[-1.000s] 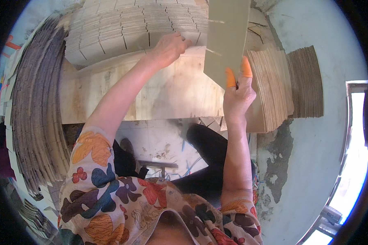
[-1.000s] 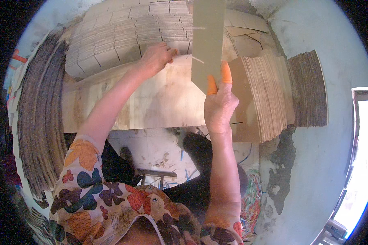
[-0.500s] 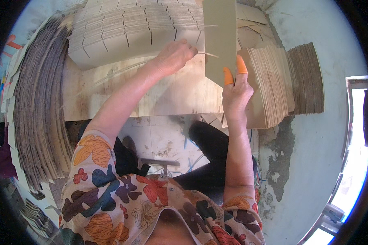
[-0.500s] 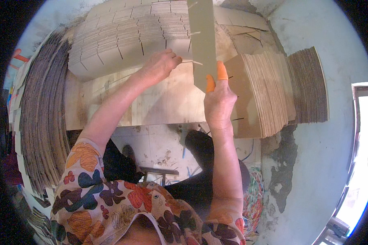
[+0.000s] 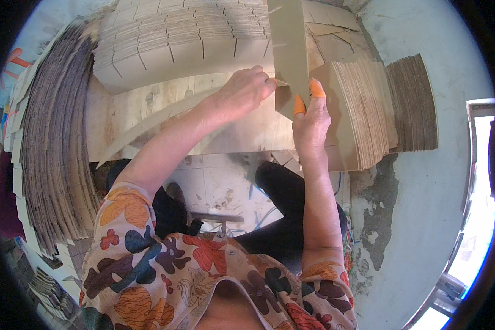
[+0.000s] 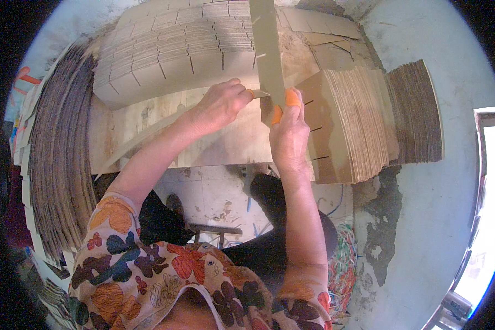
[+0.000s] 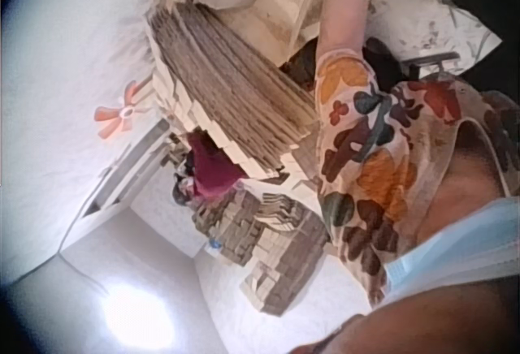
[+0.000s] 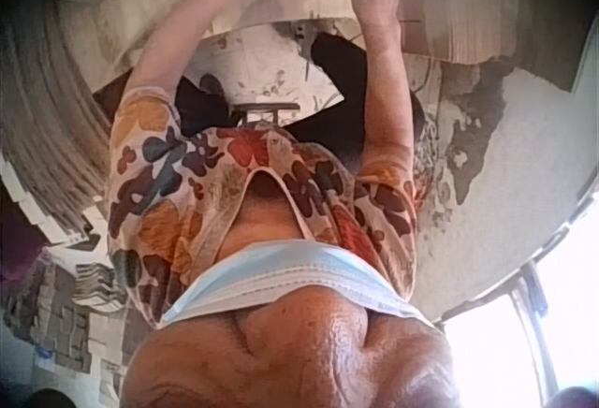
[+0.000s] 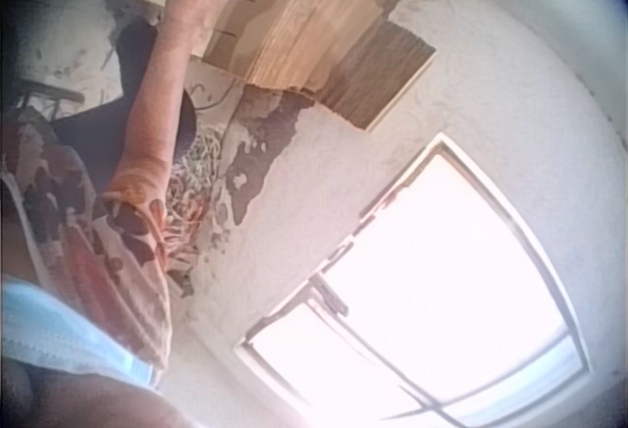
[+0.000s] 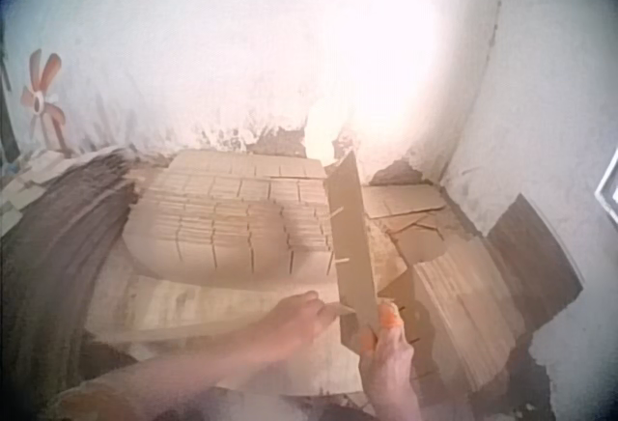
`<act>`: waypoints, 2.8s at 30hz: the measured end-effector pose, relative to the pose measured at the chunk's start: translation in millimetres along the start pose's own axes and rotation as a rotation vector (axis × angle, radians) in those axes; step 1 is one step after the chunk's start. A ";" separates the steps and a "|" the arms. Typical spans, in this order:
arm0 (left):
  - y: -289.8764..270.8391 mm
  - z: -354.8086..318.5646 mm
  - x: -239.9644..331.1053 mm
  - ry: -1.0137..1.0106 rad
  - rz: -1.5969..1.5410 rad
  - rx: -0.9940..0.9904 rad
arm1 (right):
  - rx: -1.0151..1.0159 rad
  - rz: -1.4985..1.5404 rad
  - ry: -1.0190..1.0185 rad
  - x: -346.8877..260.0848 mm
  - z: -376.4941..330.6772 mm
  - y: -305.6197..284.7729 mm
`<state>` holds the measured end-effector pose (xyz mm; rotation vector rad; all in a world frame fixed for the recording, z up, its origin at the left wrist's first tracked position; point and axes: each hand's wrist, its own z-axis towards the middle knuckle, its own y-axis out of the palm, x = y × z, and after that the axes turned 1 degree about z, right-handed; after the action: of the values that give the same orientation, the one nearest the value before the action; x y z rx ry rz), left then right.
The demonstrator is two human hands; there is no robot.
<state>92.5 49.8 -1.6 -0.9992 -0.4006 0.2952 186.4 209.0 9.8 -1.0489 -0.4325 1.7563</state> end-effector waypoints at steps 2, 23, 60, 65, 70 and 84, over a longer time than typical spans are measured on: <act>0.6 -0.5 -0.3 0.006 -0.014 0.027 | -0.029 0.014 -0.020 -0.8 0.2 -1.8; 16.4 39.9 -105.3 -0.419 0.261 -0.161 | -0.176 0.046 0.199 4.3 -12.5 7.4; -23.3 9.0 -31.1 -0.042 -0.132 0.159 | -0.296 -0.037 0.089 14.5 -28.1 7.5; -52.6 22.3 -39.5 -0.443 -0.633 -0.031 | -0.249 0.014 0.094 10.7 -32.8 -4.1; -37.9 50.4 -88.5 -0.450 -0.012 -0.094 | -0.199 0.004 0.133 7.8 -47.7 -8.7; 25.2 46.5 -132.1 -0.321 0.216 -0.147 | -0.249 0.037 0.185 3.7 -45.7 -9.1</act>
<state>-47.6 42.4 -26.0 -1.1452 -0.6129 0.6329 228.3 208.2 -11.1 -1.3905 -0.5269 1.6483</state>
